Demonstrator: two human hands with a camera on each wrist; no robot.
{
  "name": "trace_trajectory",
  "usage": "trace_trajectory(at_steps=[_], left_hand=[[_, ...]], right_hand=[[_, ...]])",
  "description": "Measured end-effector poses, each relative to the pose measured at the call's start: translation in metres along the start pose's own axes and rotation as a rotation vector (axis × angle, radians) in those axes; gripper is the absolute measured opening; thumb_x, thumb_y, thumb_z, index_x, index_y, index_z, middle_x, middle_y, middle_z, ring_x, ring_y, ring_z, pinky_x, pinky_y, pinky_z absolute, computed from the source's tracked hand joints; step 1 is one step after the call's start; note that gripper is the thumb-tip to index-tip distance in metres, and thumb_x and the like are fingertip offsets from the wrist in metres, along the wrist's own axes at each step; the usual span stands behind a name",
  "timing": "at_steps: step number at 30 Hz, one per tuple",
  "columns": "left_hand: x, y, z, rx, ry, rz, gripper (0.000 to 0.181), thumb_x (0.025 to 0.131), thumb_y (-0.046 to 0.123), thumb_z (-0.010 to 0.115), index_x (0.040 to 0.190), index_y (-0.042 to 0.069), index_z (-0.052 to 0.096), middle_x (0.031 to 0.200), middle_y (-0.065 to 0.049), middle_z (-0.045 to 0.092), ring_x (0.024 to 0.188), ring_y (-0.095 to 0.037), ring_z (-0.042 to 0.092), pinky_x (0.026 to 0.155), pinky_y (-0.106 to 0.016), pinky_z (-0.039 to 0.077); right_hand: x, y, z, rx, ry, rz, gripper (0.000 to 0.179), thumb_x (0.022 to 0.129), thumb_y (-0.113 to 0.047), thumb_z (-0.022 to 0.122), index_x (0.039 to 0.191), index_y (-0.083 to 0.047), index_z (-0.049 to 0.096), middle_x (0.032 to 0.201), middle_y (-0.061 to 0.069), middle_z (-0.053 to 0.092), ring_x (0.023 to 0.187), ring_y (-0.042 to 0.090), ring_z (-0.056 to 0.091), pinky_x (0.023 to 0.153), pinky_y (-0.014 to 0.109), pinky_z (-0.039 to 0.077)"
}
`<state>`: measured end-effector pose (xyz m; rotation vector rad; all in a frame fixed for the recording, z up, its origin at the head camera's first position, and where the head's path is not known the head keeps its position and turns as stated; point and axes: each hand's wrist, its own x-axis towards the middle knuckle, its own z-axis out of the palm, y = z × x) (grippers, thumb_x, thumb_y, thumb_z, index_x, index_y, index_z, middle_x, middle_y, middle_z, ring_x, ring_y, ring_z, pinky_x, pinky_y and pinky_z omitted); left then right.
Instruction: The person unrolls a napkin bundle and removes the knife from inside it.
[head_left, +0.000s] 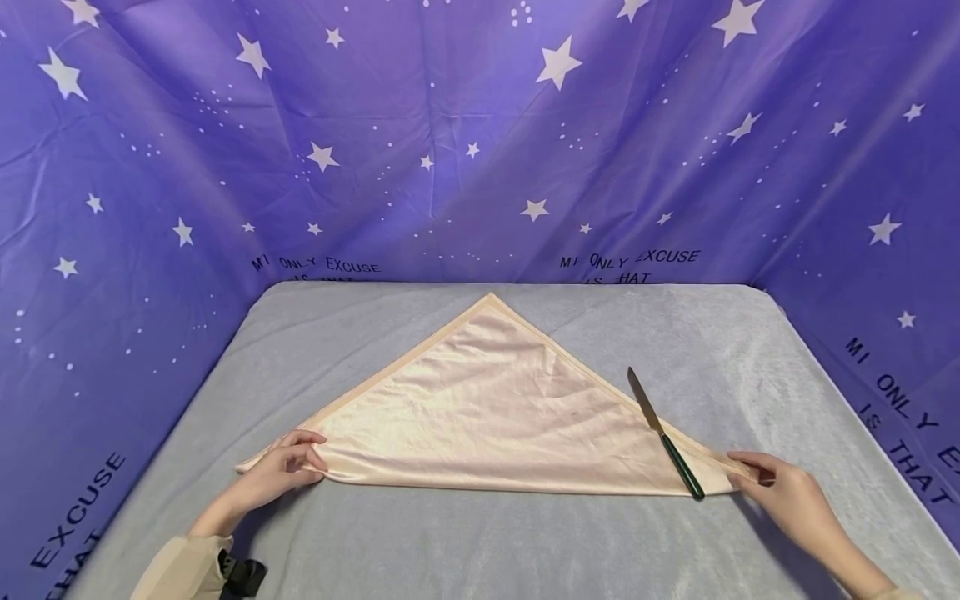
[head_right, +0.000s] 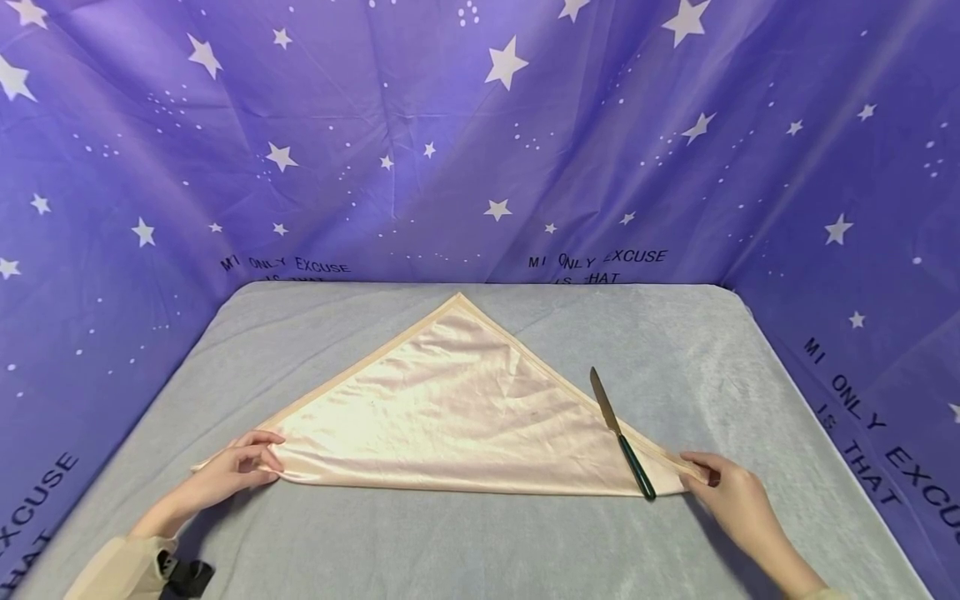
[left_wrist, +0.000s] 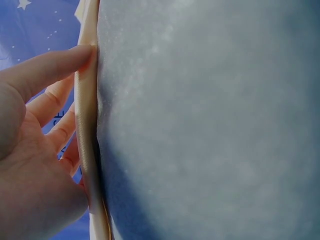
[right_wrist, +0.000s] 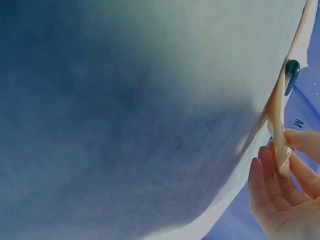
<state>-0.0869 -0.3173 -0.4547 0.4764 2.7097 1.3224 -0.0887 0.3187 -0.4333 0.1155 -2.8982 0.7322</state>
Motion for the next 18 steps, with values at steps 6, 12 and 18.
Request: trace_trajectory(at_steps=[6, 12, 18], left_hand=[[0.0000, -0.0005, -0.0002, -0.002, -0.004, -0.020, 0.010, 0.075, 0.008, 0.067, 0.073, 0.017, 0.062, 0.111, -0.014, 0.046, 0.106, -0.034, 0.026, 0.081, -0.044, 0.016], [-0.0002, -0.0011, -0.0006, -0.006, -0.015, -0.031, 0.008, 0.077, 0.009, 0.066, 0.075, 0.016, 0.062, 0.112, -0.014, 0.045, 0.107, -0.032, 0.025, 0.082, -0.032, 0.020], [-0.0008, 0.0020, -0.0017, -0.011, -0.024, -0.023, 0.006, 0.077, 0.010, 0.066, 0.076, 0.014, 0.062, 0.113, -0.015, 0.044, 0.108, -0.033, 0.025, 0.081, -0.026, 0.023]], right_hand=[[0.0025, 0.0038, 0.0005, 0.017, -0.035, 0.015, 0.028, 0.071, -0.010, 0.071, 0.095, 0.002, 0.065, 0.073, 0.007, 0.062, 0.059, -0.007, 0.046, 0.049, 0.022, 0.039], [0.0056, 0.0069, -0.0009, 0.021, -0.094, 0.030, 0.030, 0.072, -0.014, 0.071, 0.097, 0.003, 0.064, 0.076, 0.006, 0.062, 0.059, -0.006, 0.044, 0.051, 0.022, 0.038], [0.0103, 0.0063, -0.0026, 0.022, -0.153, 0.014, 0.034, 0.073, -0.018, 0.072, 0.101, 0.000, 0.063, 0.090, 0.016, 0.063, 0.069, -0.002, 0.052, 0.058, 0.022, 0.043]])
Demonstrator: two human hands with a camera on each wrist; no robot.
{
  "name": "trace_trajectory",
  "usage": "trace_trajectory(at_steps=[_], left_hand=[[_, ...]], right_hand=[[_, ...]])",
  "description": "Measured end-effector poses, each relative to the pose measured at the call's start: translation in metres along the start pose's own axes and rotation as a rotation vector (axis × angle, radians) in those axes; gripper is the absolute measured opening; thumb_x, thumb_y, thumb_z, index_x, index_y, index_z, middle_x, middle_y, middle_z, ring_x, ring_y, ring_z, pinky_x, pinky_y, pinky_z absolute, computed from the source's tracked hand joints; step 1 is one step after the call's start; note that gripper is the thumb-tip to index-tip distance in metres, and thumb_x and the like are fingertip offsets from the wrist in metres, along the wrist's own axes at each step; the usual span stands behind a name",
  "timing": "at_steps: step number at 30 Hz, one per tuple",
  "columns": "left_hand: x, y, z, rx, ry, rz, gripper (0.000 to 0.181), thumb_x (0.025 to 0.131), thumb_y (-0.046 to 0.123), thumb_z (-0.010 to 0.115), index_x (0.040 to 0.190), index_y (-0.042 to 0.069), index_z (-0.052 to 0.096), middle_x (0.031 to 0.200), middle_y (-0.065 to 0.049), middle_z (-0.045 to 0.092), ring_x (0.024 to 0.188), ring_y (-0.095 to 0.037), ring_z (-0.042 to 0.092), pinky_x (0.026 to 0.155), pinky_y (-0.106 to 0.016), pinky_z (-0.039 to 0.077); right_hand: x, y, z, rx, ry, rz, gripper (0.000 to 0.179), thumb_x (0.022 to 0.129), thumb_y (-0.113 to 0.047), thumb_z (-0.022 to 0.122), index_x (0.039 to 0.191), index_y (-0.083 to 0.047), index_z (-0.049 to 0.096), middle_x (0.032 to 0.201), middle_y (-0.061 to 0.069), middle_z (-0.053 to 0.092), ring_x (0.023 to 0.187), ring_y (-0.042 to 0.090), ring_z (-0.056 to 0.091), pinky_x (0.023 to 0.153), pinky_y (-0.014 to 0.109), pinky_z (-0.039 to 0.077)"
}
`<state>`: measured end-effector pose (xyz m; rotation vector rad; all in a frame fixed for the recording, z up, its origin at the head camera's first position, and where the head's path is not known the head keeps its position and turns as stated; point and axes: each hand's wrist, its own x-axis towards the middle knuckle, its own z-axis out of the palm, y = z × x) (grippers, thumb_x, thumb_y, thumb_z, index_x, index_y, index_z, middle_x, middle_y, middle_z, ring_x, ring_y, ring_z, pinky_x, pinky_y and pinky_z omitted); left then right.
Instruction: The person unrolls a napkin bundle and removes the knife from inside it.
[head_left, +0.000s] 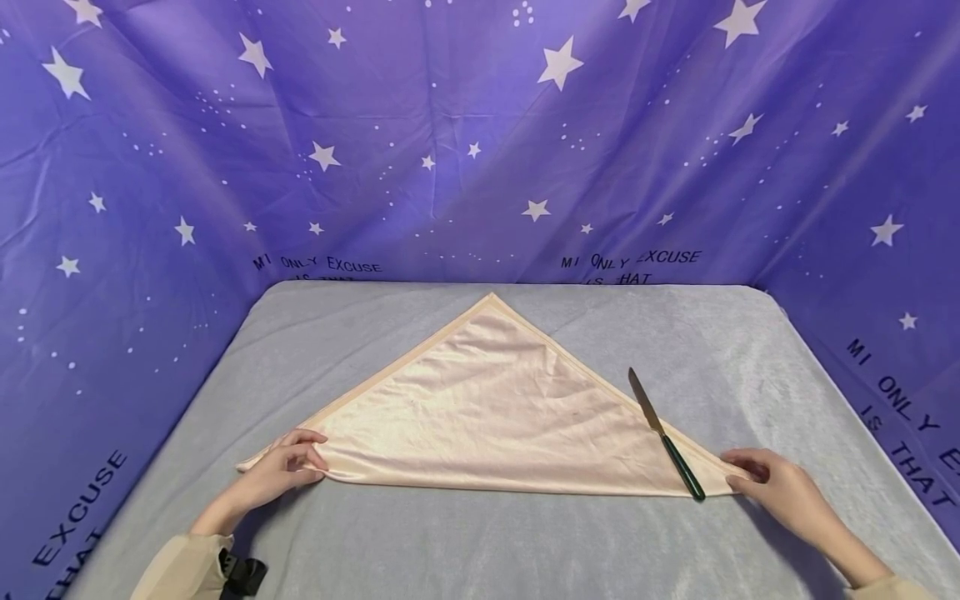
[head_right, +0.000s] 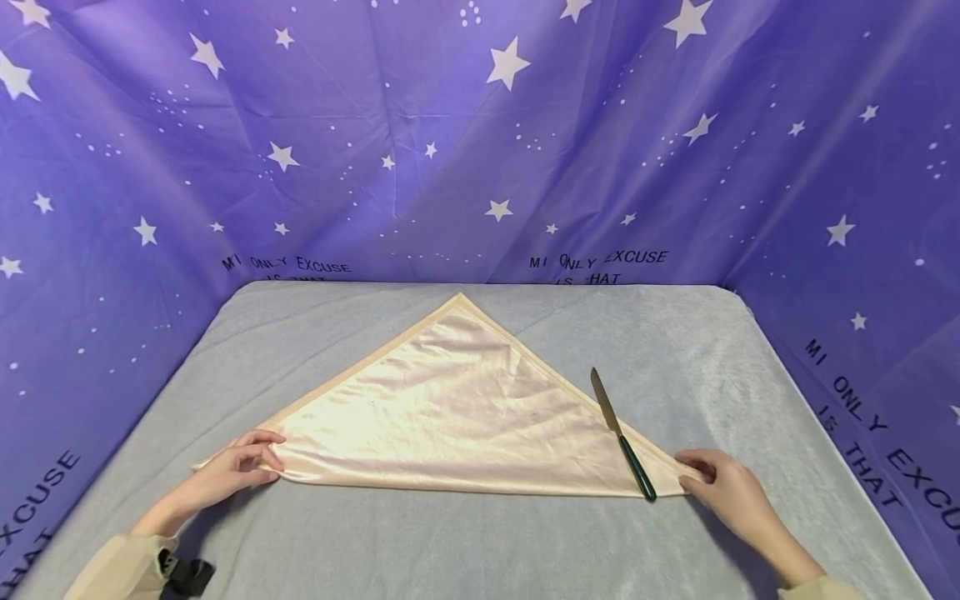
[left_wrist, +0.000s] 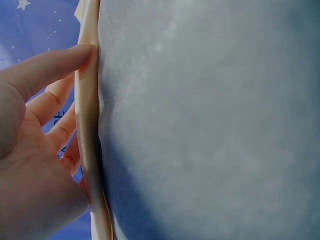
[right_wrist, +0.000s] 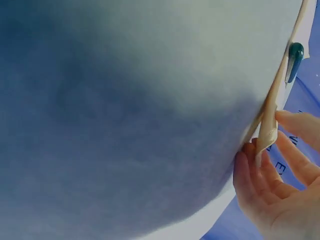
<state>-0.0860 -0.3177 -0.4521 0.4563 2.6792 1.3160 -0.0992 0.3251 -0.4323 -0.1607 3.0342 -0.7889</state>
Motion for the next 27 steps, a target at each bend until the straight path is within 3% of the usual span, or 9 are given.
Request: trace_trajectory(at_steps=[4, 8, 11, 13, 18, 24, 27], left_hand=[[0.000, 0.002, -0.001, 0.003, -0.011, -0.009, 0.006, 0.078, 0.010, 0.065, 0.076, 0.015, 0.062, 0.113, -0.014, 0.045, 0.107, -0.028, 0.029, 0.082, -0.030, 0.027], [-0.001, 0.002, -0.004, -0.007, -0.037, -0.045, 0.004, 0.081, 0.013, 0.063, 0.077, 0.015, 0.062, 0.115, -0.013, 0.044, 0.105, -0.014, 0.034, 0.080, -0.022, 0.037], [-0.001, 0.002, -0.006, -0.025, -0.048, -0.057, 0.005, 0.082, 0.011, 0.062, 0.078, 0.014, 0.062, 0.116, -0.014, 0.044, 0.103, -0.005, 0.037, 0.080, -0.019, 0.037], [0.000, 0.002, -0.006, -0.028, -0.052, -0.053, 0.005, 0.082, 0.009, 0.061, 0.079, 0.013, 0.062, 0.115, -0.015, 0.044, 0.101, -0.002, 0.039, 0.080, -0.019, 0.038], [0.000, 0.001, -0.006, -0.033, -0.052, -0.036, 0.007, 0.081, 0.007, 0.061, 0.078, 0.013, 0.062, 0.114, -0.016, 0.044, 0.099, 0.001, 0.040, 0.078, -0.020, 0.040], [0.000, 0.002, -0.007, -0.043, -0.046, 0.011, 0.006, 0.080, 0.005, 0.063, 0.079, 0.011, 0.061, 0.111, -0.019, 0.045, 0.099, 0.001, 0.042, 0.078, -0.018, 0.040], [0.001, 0.004, -0.009, -0.036, -0.042, 0.027, 0.007, 0.079, 0.005, 0.063, 0.079, 0.012, 0.062, 0.110, -0.019, 0.047, 0.099, 0.001, 0.043, 0.078, -0.017, 0.040]], right_hand=[[0.002, -0.004, -0.002, 0.019, -0.014, -0.004, 0.037, 0.076, -0.022, 0.069, 0.105, 0.000, 0.061, 0.094, 0.019, 0.061, 0.073, 0.013, 0.058, 0.061, 0.028, 0.045], [0.006, -0.009, -0.004, 0.036, -0.010, -0.017, 0.037, 0.078, -0.020, 0.067, 0.107, 0.002, 0.060, 0.095, 0.019, 0.060, 0.075, 0.022, 0.058, 0.062, 0.033, 0.046], [0.009, -0.014, -0.004, 0.049, 0.018, -0.044, 0.032, 0.077, -0.014, 0.067, 0.105, 0.003, 0.060, 0.095, 0.020, 0.060, 0.076, 0.027, 0.059, 0.064, 0.036, 0.047], [0.012, -0.018, -0.004, 0.054, 0.036, -0.063, 0.030, 0.077, -0.011, 0.067, 0.103, 0.003, 0.061, 0.092, 0.019, 0.061, 0.075, 0.026, 0.059, 0.064, 0.036, 0.047], [0.018, -0.029, -0.002, 0.084, 0.022, -0.078, 0.027, 0.078, -0.011, 0.066, 0.102, 0.001, 0.062, 0.088, 0.013, 0.064, 0.070, 0.010, 0.057, 0.060, 0.025, 0.045], [0.021, -0.037, 0.003, 0.149, -0.016, -0.088, 0.028, 0.079, -0.012, 0.065, 0.103, 0.002, 0.061, 0.085, 0.010, 0.064, 0.072, 0.013, 0.058, 0.060, 0.024, 0.045], [0.022, -0.038, 0.007, 0.167, 0.002, -0.106, 0.026, 0.077, -0.008, 0.066, 0.101, 0.003, 0.062, 0.081, 0.008, 0.064, 0.068, 0.008, 0.056, 0.058, 0.023, 0.045]])
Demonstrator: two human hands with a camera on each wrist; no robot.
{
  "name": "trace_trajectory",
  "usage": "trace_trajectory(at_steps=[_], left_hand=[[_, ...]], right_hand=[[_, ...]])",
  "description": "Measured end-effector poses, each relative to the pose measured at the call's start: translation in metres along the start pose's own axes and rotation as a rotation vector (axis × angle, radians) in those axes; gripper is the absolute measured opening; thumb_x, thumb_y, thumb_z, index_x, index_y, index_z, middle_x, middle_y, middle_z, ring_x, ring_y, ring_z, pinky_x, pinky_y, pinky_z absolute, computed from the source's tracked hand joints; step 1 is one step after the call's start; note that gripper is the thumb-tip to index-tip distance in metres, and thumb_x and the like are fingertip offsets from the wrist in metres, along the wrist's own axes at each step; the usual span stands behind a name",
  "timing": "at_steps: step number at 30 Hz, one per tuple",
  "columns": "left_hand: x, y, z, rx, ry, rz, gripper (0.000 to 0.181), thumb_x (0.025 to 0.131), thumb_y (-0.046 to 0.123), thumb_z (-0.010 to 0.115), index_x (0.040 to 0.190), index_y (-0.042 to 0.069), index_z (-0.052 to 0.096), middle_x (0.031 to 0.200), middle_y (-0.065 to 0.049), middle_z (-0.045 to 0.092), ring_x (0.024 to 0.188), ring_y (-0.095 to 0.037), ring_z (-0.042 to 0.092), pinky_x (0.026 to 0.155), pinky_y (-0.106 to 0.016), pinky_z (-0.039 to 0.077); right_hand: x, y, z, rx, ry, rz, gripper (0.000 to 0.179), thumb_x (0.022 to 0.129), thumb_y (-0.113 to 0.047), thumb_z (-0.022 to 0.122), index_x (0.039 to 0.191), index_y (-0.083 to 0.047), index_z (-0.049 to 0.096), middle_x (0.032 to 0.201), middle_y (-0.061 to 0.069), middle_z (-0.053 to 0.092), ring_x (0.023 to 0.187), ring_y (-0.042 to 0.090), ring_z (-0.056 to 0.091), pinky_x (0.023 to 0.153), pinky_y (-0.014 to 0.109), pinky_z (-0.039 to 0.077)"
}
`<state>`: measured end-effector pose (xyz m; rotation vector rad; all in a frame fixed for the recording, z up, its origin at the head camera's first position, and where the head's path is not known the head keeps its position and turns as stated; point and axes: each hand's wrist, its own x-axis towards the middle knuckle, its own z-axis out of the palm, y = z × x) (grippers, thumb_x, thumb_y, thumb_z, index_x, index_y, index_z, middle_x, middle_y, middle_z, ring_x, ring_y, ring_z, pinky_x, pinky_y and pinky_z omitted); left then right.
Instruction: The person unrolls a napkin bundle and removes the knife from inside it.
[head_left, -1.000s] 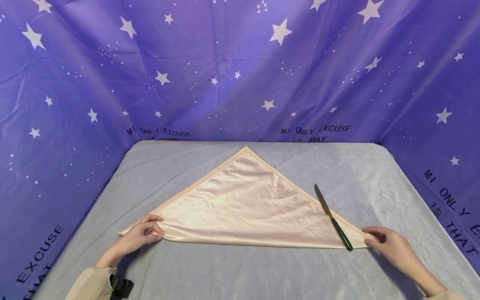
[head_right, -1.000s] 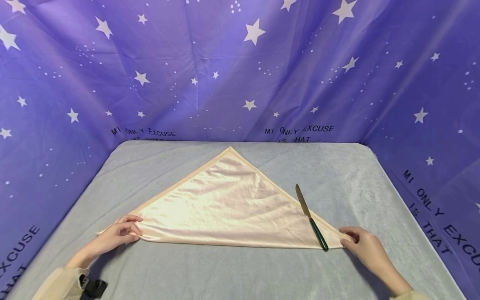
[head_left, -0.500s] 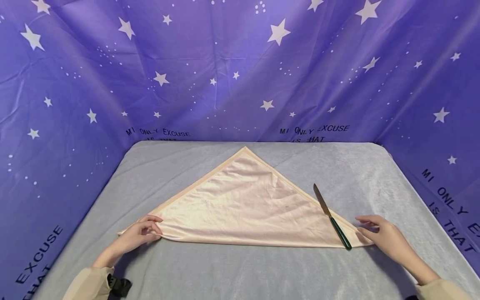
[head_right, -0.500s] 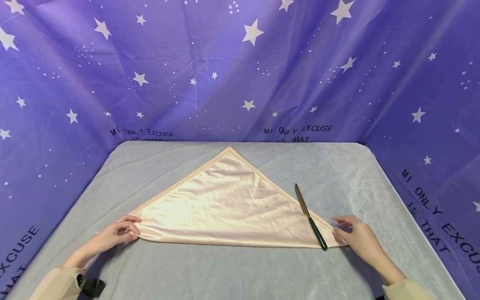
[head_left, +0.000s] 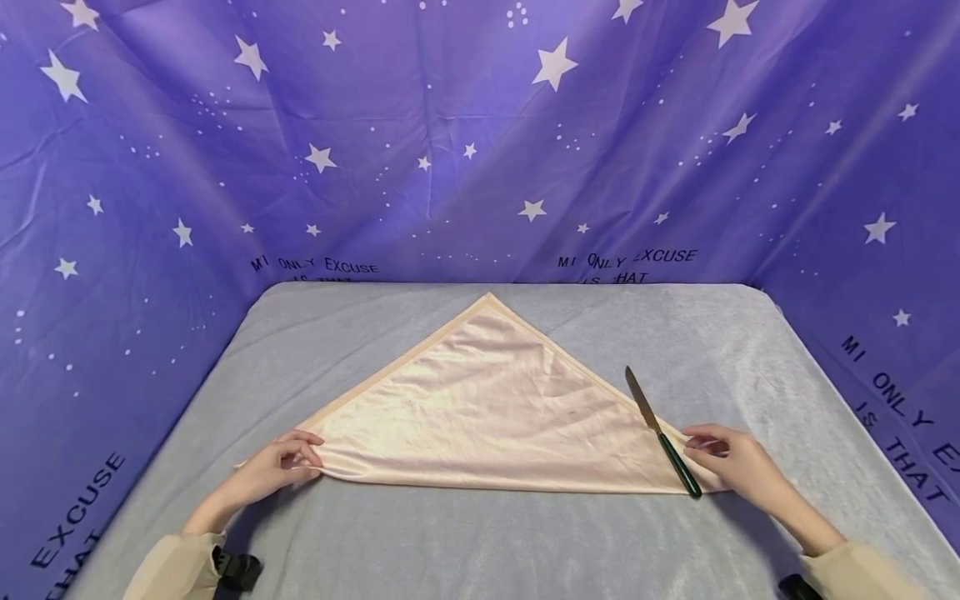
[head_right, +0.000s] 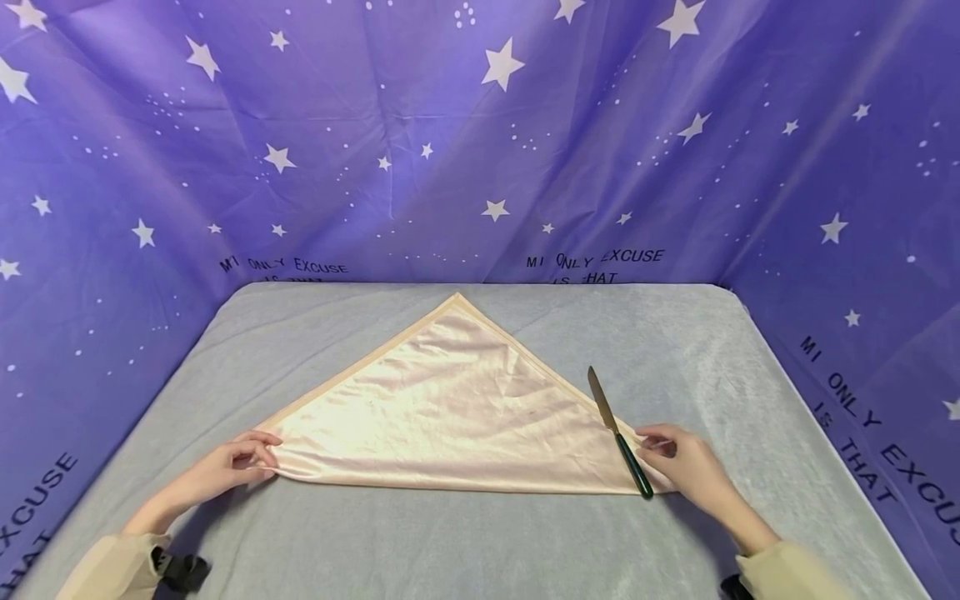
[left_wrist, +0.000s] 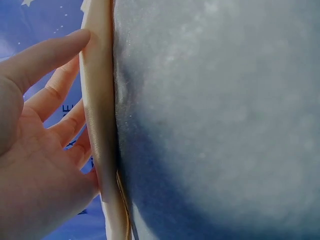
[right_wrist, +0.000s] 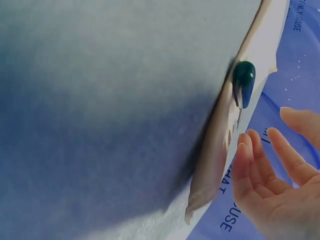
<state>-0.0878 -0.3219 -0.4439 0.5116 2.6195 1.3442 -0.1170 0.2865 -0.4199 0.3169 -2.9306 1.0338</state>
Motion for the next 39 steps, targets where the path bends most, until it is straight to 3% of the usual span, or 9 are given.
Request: trace_trajectory(at_steps=[6, 13, 20, 25, 33, 39], left_hand=[[0.001, -0.001, 0.000, 0.023, 0.016, -0.040, 0.004, 0.079, 0.013, 0.066, 0.079, 0.014, 0.062, 0.110, -0.014, 0.050, 0.100, 0.001, 0.043, 0.081, -0.012, 0.034], [0.002, 0.000, 0.000, 0.027, 0.043, -0.026, 0.004, 0.078, 0.013, 0.067, 0.079, 0.013, 0.062, 0.107, -0.014, 0.052, 0.098, 0.002, 0.044, 0.081, -0.011, 0.033], [0.002, 0.002, 0.000, 0.034, 0.072, -0.025, 0.005, 0.077, 0.011, 0.067, 0.079, 0.014, 0.063, 0.104, -0.014, 0.054, 0.097, 0.003, 0.044, 0.079, -0.013, 0.034], [0.003, 0.005, 0.000, 0.043, 0.106, -0.025, 0.006, 0.076, 0.007, 0.067, 0.080, 0.010, 0.064, 0.099, -0.014, 0.057, 0.094, 0.003, 0.046, 0.077, -0.013, 0.035], [0.004, 0.007, -0.001, 0.039, 0.109, -0.052, 0.005, 0.081, 0.008, 0.062, 0.085, 0.005, 0.063, 0.097, -0.014, 0.059, 0.088, -0.003, 0.053, 0.073, -0.021, 0.043], [0.003, 0.011, -0.002, 0.019, 0.112, -0.072, 0.006, 0.082, 0.004, 0.059, 0.087, 0.002, 0.062, 0.097, -0.015, 0.059, 0.086, 0.000, 0.054, 0.072, -0.021, 0.045]], right_hand=[[0.002, 0.001, 0.007, 0.015, 0.032, -0.025, 0.024, 0.074, -0.003, 0.068, 0.096, 0.004, 0.064, 0.078, 0.008, 0.063, 0.064, 0.000, 0.053, 0.056, 0.021, 0.045], [0.005, -0.001, 0.011, 0.030, -0.064, 0.076, 0.037, 0.075, -0.018, 0.070, 0.102, 0.005, 0.061, 0.081, 0.006, 0.064, 0.066, 0.003, 0.053, 0.056, 0.021, 0.043], [0.009, -0.002, 0.015, 0.008, -0.119, 0.103, 0.044, 0.075, -0.022, 0.070, 0.103, 0.009, 0.058, 0.075, 0.000, 0.059, 0.063, 0.004, 0.048, 0.055, 0.022, 0.039], [0.011, -0.001, 0.018, -0.003, -0.121, 0.106, 0.039, 0.074, -0.018, 0.071, 0.100, 0.008, 0.059, 0.070, -0.001, 0.056, 0.059, 0.004, 0.045, 0.055, 0.023, 0.037], [0.016, -0.003, 0.015, -0.038, -0.165, 0.130, 0.024, 0.071, -0.014, 0.070, 0.083, 0.005, 0.061, 0.061, -0.001, 0.051, 0.053, 0.009, 0.044, 0.052, 0.025, 0.036], [0.020, -0.004, 0.011, 0.094, -0.269, 0.228, 0.022, 0.073, -0.009, 0.067, 0.085, 0.009, 0.060, 0.058, 0.001, 0.049, 0.049, 0.013, 0.047, 0.047, 0.026, 0.041]])
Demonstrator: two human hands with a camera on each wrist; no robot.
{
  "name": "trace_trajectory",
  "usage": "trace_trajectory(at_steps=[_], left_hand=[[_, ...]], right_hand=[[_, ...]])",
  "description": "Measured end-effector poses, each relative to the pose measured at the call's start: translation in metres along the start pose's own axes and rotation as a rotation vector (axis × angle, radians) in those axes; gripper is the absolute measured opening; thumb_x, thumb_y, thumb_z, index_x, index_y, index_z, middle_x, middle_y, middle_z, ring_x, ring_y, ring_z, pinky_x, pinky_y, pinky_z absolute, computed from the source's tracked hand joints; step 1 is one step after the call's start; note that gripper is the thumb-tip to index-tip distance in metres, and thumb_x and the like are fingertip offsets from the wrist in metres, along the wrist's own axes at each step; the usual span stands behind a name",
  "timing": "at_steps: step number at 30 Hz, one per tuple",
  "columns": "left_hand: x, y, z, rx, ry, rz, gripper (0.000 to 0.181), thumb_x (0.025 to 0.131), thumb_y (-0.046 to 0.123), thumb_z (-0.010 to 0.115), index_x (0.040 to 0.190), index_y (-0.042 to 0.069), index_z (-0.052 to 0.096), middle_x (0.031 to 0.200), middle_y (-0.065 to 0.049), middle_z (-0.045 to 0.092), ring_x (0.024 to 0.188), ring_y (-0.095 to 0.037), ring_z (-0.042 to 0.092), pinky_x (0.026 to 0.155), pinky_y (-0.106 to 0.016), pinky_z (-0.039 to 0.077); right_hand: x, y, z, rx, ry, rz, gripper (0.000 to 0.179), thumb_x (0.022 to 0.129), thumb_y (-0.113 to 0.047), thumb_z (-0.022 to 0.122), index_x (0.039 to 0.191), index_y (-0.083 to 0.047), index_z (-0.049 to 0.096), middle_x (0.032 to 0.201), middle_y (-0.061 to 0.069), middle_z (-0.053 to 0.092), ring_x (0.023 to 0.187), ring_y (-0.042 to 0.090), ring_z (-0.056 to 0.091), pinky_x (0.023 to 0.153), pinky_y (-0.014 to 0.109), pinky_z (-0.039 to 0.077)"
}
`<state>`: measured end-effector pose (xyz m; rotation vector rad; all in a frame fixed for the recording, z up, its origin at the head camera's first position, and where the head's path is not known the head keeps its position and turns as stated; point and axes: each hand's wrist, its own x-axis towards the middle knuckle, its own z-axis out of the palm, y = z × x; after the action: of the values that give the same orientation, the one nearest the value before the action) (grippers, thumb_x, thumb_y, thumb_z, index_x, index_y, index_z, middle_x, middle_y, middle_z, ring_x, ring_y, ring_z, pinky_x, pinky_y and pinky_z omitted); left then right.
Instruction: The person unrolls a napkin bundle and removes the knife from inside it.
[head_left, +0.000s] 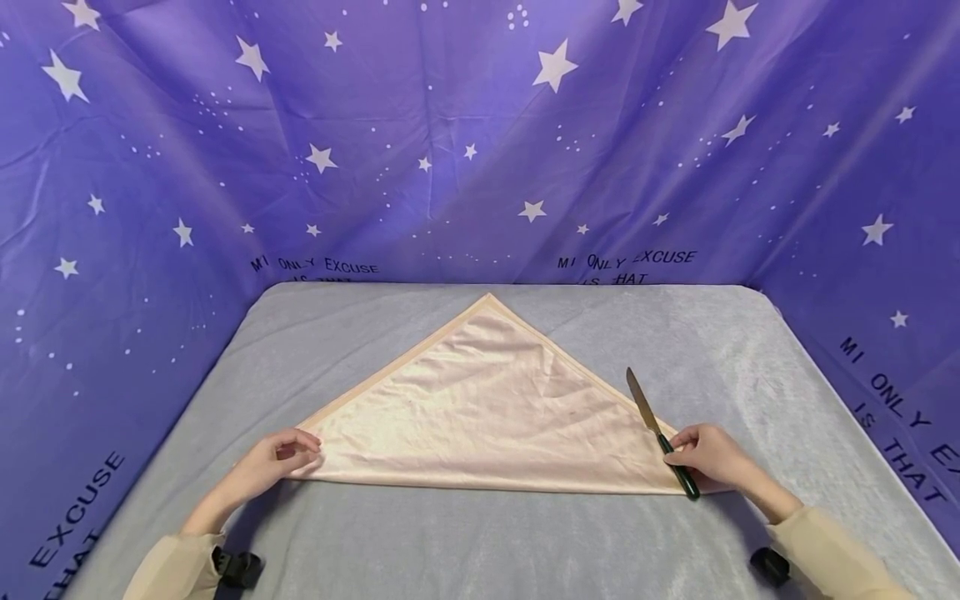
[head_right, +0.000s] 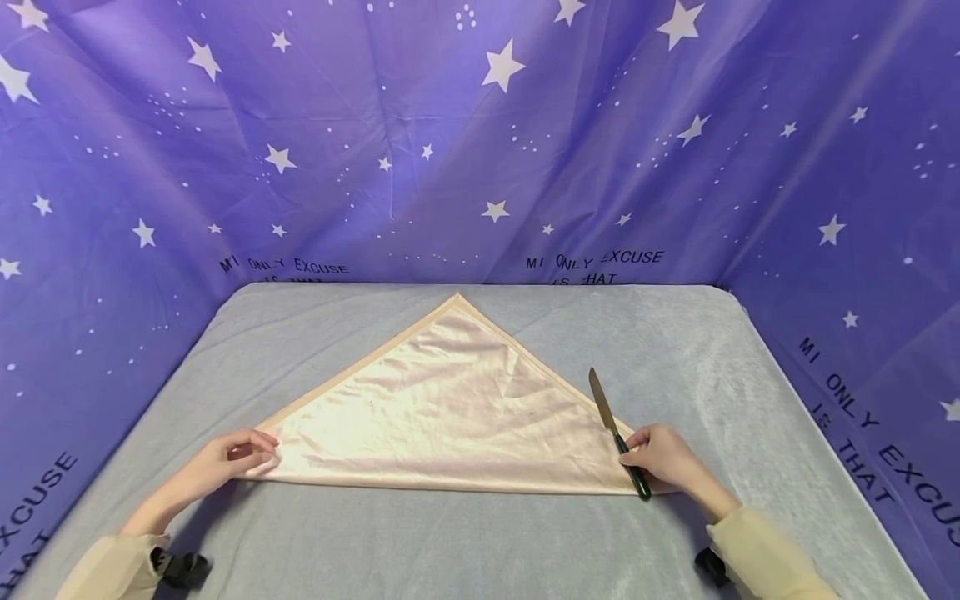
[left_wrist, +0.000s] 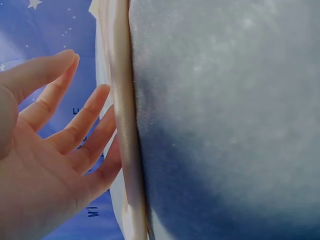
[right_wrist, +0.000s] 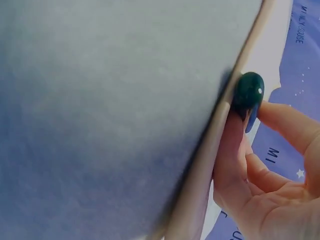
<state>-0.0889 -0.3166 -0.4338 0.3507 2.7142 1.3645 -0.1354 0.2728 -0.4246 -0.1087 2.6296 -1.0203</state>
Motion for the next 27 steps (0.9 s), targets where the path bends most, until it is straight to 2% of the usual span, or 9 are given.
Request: trace_trajectory(at_steps=[3, 8, 11, 17, 24, 27], left_hand=[[0.000, 0.001, 0.000, 0.026, 0.009, -0.017, 0.007, 0.082, 0.007, 0.060, 0.087, 0.002, 0.062, 0.097, -0.013, 0.059, 0.086, -0.003, 0.055, 0.073, -0.021, 0.045], [0.002, 0.003, 0.000, 0.060, 0.018, -0.036, 0.009, 0.083, 0.011, 0.061, 0.089, 0.004, 0.062, 0.098, -0.009, 0.059, 0.087, -0.007, 0.055, 0.073, -0.023, 0.045], [0.003, 0.005, 0.000, 0.063, 0.027, -0.026, 0.009, 0.083, 0.010, 0.060, 0.091, 0.004, 0.062, 0.098, -0.009, 0.059, 0.084, -0.004, 0.054, 0.071, -0.023, 0.045], [0.005, 0.009, 0.002, 0.101, 0.076, 0.044, 0.008, 0.083, 0.007, 0.060, 0.090, 0.005, 0.062, 0.092, -0.007, 0.061, 0.081, -0.001, 0.053, 0.069, -0.024, 0.045], [0.008, 0.012, 0.007, 0.123, 0.104, 0.004, 0.009, 0.083, 0.012, 0.061, 0.090, 0.007, 0.062, 0.091, -0.005, 0.061, 0.079, -0.004, 0.055, 0.068, -0.026, 0.046], [0.009, 0.013, 0.008, 0.122, 0.105, 0.019, 0.009, 0.083, 0.011, 0.061, 0.090, 0.006, 0.062, 0.091, -0.005, 0.061, 0.079, -0.004, 0.055, 0.068, -0.025, 0.046]], right_hand=[[0.001, 0.000, -0.001, 0.036, -0.021, 0.033, 0.021, 0.073, -0.008, 0.067, 0.084, 0.009, 0.061, 0.057, 0.001, 0.050, 0.050, 0.013, 0.048, 0.048, 0.026, 0.042], [0.003, 0.001, -0.002, 0.064, -0.038, 0.034, 0.022, 0.074, -0.009, 0.067, 0.084, 0.009, 0.060, 0.058, 0.000, 0.051, 0.051, 0.012, 0.049, 0.048, 0.026, 0.043], [0.005, 0.000, -0.003, 0.092, -0.036, 0.035, 0.025, 0.075, -0.009, 0.066, 0.086, 0.012, 0.058, 0.060, 0.001, 0.054, 0.052, 0.012, 0.052, 0.049, 0.026, 0.045], [0.011, -0.004, -0.013, 0.129, -0.024, 0.070, 0.030, 0.077, -0.008, 0.063, 0.093, 0.016, 0.053, 0.066, 0.003, 0.057, 0.058, 0.014, 0.058, 0.055, 0.029, 0.049], [0.022, -0.008, -0.029, 0.134, -0.059, 0.078, 0.032, 0.080, -0.009, 0.061, 0.096, 0.017, 0.050, 0.070, 0.004, 0.057, 0.063, 0.015, 0.059, 0.060, 0.032, 0.051], [0.028, -0.010, -0.035, 0.152, -0.075, 0.085, 0.034, 0.080, -0.010, 0.060, 0.098, 0.017, 0.049, 0.073, 0.005, 0.058, 0.064, 0.016, 0.059, 0.063, 0.034, 0.051]])
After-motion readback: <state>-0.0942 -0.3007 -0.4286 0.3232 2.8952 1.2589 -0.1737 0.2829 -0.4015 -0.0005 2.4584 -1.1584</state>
